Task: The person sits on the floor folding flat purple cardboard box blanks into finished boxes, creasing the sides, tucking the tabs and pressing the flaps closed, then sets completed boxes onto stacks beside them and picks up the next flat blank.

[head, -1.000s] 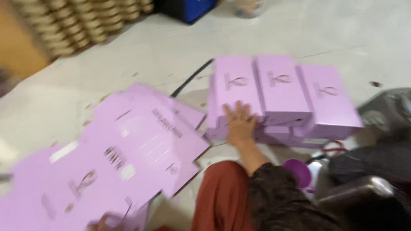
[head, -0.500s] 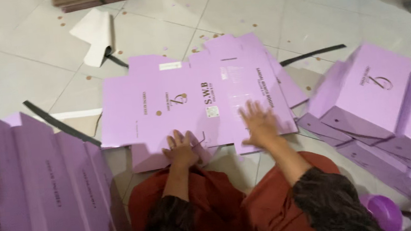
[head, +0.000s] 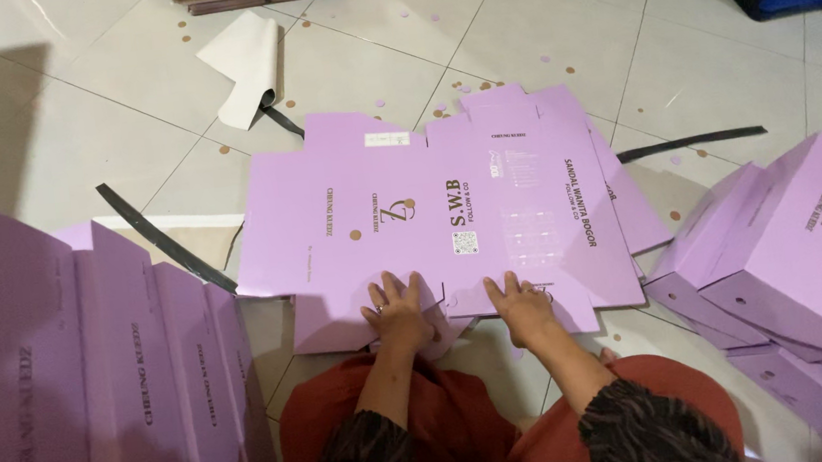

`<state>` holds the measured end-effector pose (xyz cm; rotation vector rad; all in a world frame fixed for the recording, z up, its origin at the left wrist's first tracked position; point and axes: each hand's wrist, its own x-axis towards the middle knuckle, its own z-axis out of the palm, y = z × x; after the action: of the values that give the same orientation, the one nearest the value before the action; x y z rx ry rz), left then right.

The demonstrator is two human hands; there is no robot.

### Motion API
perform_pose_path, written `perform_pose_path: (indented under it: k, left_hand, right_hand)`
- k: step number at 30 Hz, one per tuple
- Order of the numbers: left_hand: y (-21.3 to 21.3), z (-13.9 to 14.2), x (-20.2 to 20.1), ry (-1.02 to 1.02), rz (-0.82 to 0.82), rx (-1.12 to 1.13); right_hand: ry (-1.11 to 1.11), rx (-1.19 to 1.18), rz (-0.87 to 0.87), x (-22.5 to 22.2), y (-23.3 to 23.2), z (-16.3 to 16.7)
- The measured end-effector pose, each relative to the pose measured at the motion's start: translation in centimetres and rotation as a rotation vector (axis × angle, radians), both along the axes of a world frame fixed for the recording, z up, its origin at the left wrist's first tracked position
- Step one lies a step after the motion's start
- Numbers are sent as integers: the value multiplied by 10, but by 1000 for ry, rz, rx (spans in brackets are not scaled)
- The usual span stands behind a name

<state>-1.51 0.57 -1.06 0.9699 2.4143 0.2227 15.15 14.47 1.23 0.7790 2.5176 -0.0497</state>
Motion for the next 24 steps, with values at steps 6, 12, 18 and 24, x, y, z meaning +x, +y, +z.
perform_pose_path:
  k: [6, 12, 18, 24]
  left_hand:
    - [6, 0, 1, 111, 80, 393]
    - [1, 2, 17, 114, -88, 1030]
    - [16, -1, 31, -608, 233, 859]
    - [20, 4, 11, -878, 776, 797]
  right_hand:
    - [66, -145, -23, 6, 13, 24]
    - [419, -178, -82, 12, 8, 65]
    - [601, -193, -115, 6, 0, 108]
    - [442, -250, -77, -1, -12, 111]
